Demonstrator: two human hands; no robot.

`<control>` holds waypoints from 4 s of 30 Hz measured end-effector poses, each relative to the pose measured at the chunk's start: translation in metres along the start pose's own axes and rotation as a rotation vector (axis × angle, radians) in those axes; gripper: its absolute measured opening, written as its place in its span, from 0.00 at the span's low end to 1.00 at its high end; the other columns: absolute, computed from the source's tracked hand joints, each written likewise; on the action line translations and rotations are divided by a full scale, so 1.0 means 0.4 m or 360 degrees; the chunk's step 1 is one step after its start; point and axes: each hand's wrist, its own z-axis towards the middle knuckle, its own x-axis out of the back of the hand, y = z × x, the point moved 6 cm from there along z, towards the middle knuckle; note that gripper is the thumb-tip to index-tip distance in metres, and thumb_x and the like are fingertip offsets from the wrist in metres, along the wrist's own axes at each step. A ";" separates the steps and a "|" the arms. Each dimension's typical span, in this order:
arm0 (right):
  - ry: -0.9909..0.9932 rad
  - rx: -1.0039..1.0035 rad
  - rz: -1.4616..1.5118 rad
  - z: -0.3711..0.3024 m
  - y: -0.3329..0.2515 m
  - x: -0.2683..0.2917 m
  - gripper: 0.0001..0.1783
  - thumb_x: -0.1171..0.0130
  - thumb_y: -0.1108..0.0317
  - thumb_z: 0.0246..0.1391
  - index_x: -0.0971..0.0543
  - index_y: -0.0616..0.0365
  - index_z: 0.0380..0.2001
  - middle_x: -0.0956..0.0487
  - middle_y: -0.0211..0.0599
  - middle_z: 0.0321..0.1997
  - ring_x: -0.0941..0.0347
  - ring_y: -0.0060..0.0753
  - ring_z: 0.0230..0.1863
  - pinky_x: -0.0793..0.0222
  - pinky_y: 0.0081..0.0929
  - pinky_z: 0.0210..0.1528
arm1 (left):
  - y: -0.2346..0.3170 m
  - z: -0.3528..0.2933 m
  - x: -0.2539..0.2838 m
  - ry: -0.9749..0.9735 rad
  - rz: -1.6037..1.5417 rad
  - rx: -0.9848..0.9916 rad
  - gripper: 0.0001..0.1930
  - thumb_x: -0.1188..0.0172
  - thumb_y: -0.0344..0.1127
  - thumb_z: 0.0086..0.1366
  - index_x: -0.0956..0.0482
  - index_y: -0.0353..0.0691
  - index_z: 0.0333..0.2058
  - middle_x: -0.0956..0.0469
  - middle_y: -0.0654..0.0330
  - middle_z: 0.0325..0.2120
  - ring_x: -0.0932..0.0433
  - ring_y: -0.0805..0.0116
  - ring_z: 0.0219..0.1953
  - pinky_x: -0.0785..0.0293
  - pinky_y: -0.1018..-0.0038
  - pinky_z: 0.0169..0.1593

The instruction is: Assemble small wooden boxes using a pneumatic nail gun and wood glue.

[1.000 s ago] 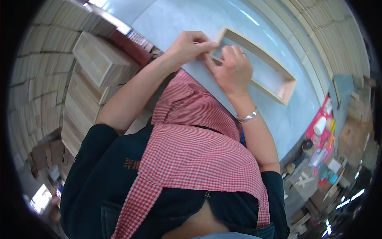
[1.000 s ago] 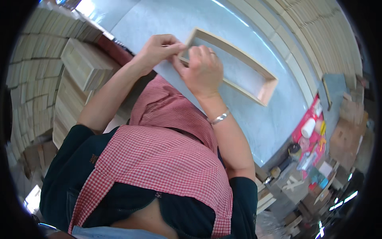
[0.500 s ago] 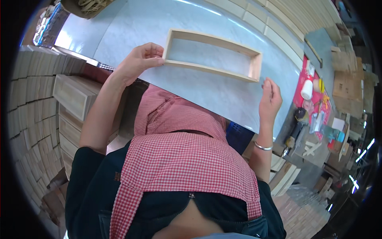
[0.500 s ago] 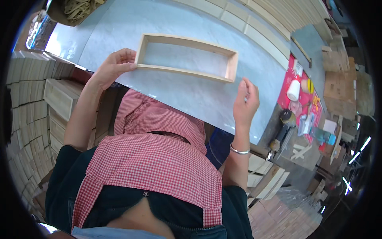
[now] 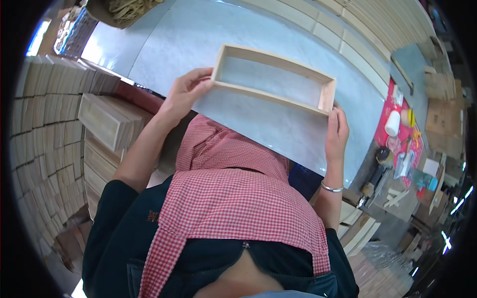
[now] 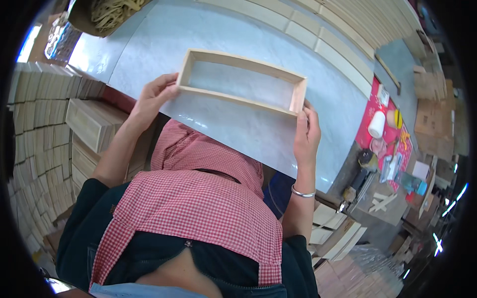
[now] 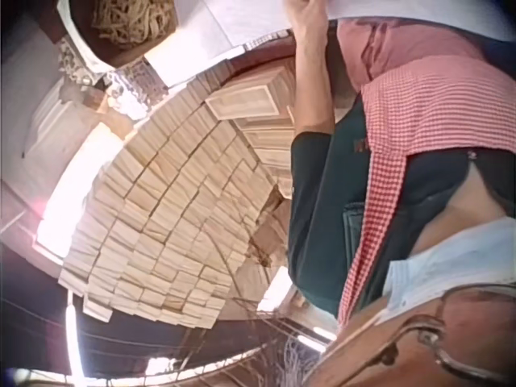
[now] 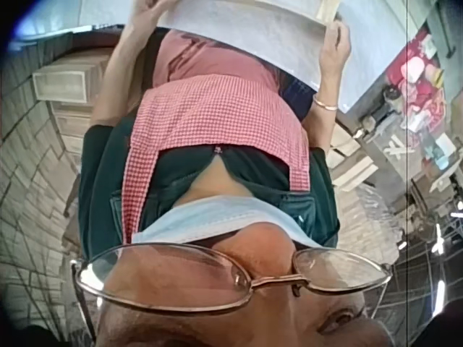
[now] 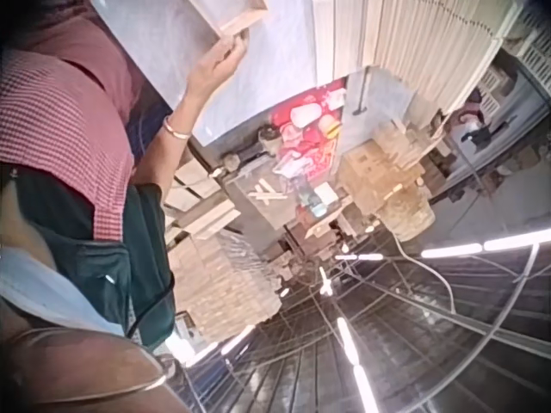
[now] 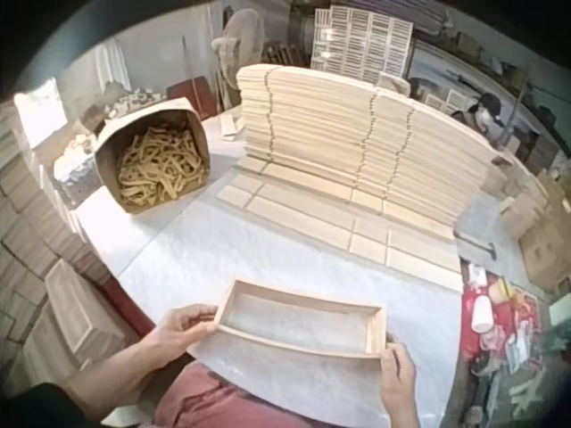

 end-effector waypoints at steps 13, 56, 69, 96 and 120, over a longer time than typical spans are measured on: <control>-0.0276 -0.0502 0.0289 0.075 0.059 0.070 0.20 0.52 0.61 0.70 0.22 0.68 0.51 0.20 0.36 0.43 0.27 0.27 0.41 0.30 0.23 0.48 | 0.076 0.130 -0.050 -0.0174 0.0040 0.0044 0.20 0.37 0.32 0.66 0.22 0.32 0.56 0.21 0.53 0.41 0.24 0.68 0.43 0.26 0.75 0.52; 0.1091 0.0018 0.0817 0.102 0.056 0.324 0.20 0.41 0.58 0.65 0.26 0.67 0.45 0.23 0.43 0.33 0.25 0.32 0.28 0.29 0.23 0.31 | -0.067 0.020 0.006 0.0414 -0.0326 -0.0041 0.12 0.39 0.29 0.68 0.17 0.31 0.48 0.23 0.63 0.28 0.26 0.78 0.28 0.29 0.84 0.32; -0.0048 0.0241 0.0326 0.052 -0.223 -0.182 0.34 0.29 0.55 0.49 0.31 0.54 0.56 0.29 0.43 0.55 0.27 0.44 0.52 0.24 0.33 0.49 | -0.039 -0.022 -0.047 0.0584 0.0847 -0.0933 0.13 0.36 0.26 0.60 0.18 0.38 0.44 0.23 0.61 0.38 0.25 0.71 0.24 0.27 0.77 0.31; -0.0076 0.0475 -0.0004 0.133 -0.278 -0.242 0.34 0.28 0.61 0.52 0.33 0.55 0.57 0.27 0.45 0.55 0.25 0.44 0.50 0.22 0.34 0.47 | -0.036 -0.023 -0.044 0.0559 0.0818 -0.0892 0.13 0.36 0.21 0.56 0.17 0.33 0.41 0.22 0.58 0.37 0.24 0.71 0.26 0.26 0.79 0.32; 0.0232 0.0533 -0.0272 0.146 -0.255 -0.134 0.31 0.27 0.63 0.51 0.31 0.58 0.54 0.23 0.46 0.50 0.23 0.42 0.44 0.24 0.34 0.45 | -0.048 -0.018 -0.047 0.0597 0.0788 -0.0924 0.10 0.36 0.23 0.56 0.18 0.35 0.38 0.23 0.62 0.34 0.27 0.72 0.22 0.29 0.79 0.29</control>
